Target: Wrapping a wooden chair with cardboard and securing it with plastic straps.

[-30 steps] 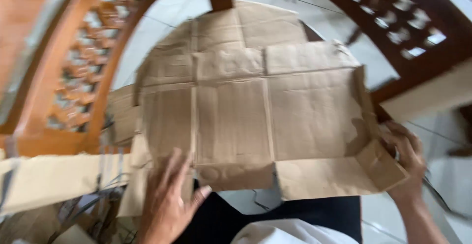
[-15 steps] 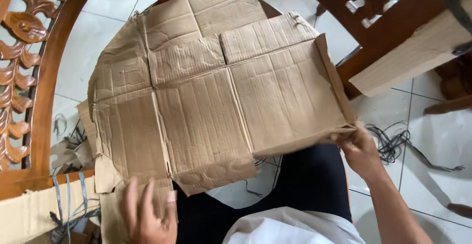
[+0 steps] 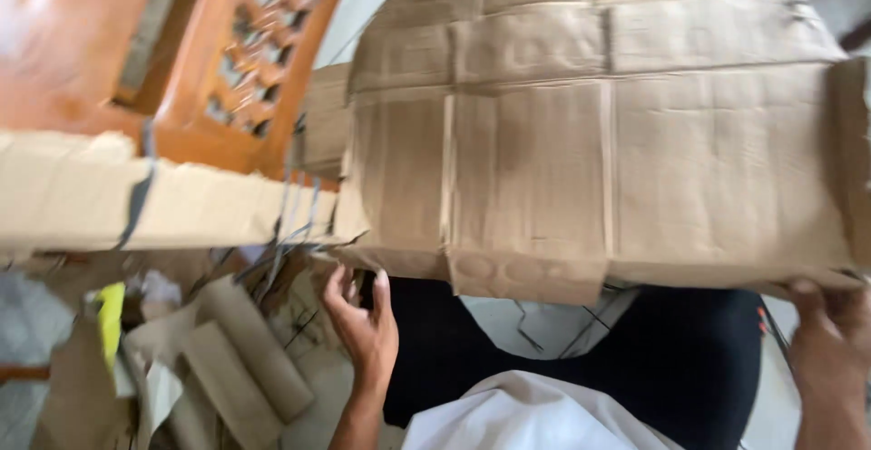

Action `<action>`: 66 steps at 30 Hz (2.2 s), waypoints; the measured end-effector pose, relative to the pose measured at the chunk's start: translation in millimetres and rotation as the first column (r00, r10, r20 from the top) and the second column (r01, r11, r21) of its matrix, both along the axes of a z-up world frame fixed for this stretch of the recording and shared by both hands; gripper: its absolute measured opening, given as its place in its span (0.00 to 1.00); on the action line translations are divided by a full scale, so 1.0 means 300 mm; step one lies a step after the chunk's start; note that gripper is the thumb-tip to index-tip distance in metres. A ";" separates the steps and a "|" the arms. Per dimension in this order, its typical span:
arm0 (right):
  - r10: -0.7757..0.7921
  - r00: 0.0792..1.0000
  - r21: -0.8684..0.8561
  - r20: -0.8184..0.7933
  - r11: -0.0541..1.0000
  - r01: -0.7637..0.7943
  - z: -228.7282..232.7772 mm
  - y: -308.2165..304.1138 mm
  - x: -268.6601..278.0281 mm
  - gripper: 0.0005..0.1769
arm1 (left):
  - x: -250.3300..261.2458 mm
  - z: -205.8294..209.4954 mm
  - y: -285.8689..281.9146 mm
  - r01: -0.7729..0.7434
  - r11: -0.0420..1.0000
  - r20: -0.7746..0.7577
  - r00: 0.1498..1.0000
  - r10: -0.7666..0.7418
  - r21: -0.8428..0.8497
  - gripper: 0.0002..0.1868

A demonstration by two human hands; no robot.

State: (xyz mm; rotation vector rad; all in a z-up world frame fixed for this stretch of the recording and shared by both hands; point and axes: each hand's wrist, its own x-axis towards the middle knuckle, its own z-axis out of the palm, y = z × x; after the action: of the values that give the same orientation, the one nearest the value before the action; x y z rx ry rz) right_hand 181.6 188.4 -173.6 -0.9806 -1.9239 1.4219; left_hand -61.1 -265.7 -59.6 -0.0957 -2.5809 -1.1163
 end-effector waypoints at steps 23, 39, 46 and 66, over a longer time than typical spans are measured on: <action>0.034 0.996 0.825 0.085 0.558 -0.090 0.478 -0.239 -0.229 0.26 | -0.201 0.133 0.242 0.511 0.470 0.015 0.688 -0.725 -0.720 0.54; 0.018 0.681 0.463 0.732 0.721 -0.516 0.378 0.120 -0.597 0.50 | -0.310 0.063 0.306 0.523 0.352 0.142 0.690 -0.710 -0.776 0.67; -0.003 0.650 0.356 0.760 0.838 -0.412 0.406 0.231 -0.719 0.51 | -0.329 0.089 0.308 0.659 0.459 0.294 0.711 -0.639 -0.596 0.50; -0.117 0.723 0.457 0.681 0.840 -0.294 0.398 0.220 -0.737 0.52 | -0.695 0.056 0.443 0.261 0.732 0.212 0.964 -0.162 -0.629 0.60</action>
State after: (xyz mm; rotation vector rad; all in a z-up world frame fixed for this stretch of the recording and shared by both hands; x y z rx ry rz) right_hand -39.4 254.4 -54.0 -1.2322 -2.7353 0.4491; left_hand -269.7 -132.9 -42.9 -0.5021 -3.0323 -0.2147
